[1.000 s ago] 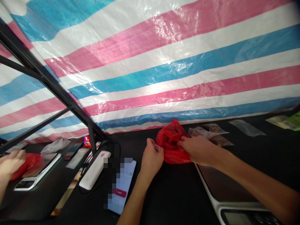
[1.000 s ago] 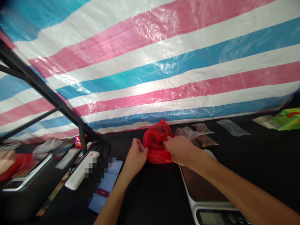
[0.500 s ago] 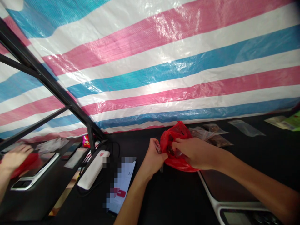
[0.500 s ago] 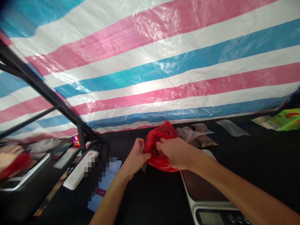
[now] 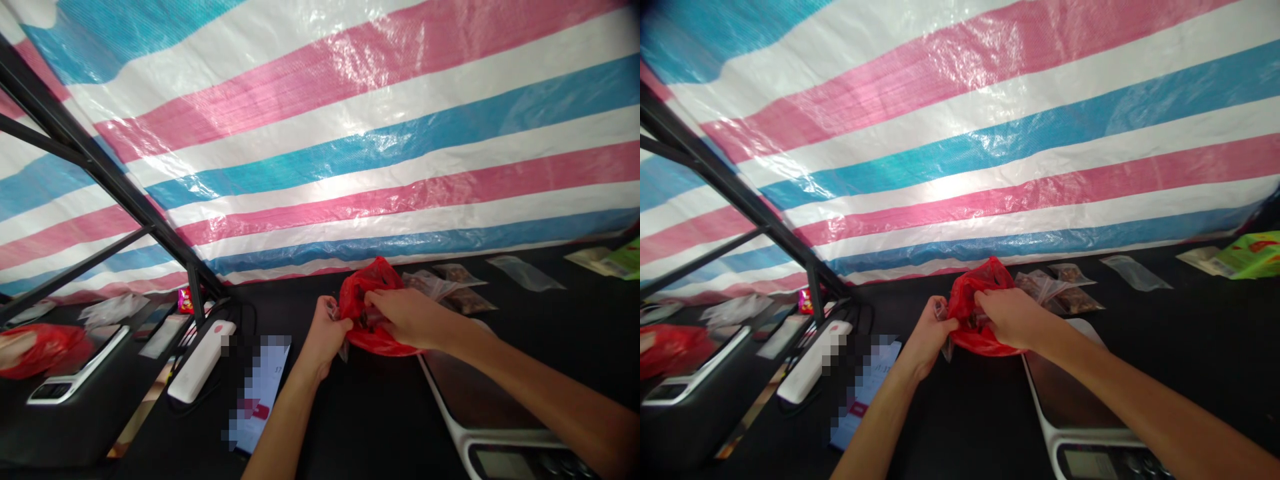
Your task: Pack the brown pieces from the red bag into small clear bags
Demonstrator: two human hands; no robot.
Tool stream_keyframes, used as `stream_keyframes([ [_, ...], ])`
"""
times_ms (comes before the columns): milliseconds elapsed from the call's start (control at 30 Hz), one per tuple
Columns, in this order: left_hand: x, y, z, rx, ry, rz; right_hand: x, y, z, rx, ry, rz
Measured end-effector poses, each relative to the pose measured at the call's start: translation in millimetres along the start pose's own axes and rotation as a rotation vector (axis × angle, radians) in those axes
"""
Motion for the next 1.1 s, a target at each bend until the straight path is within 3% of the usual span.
stream_keyframes([
  [333,4,-1,-5,0.013,0.239,-0.062,0,0,3,0.023,-0.003,0.014],
  [633,1,0,-5,0.028,0.214,-0.078,1,-3,1,0.057,0.020,-0.001],
  [867,9,3,-12,-0.007,0.284,0.000,-4,-1,2,0.011,-0.001,-0.052],
  [1100,4,0,-7,-0.006,0.224,-0.016,1,1,2,0.010,-0.086,-0.001],
])
Point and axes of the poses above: each hand's wrist, its own y-axis away from the middle knuckle, its own x-axis out of the palm, z = x × y, the point moved 7 cm from there along -y, towards the middle knuckle, and after that the axes turned 7 degrees about x, right-handed, at the moved point
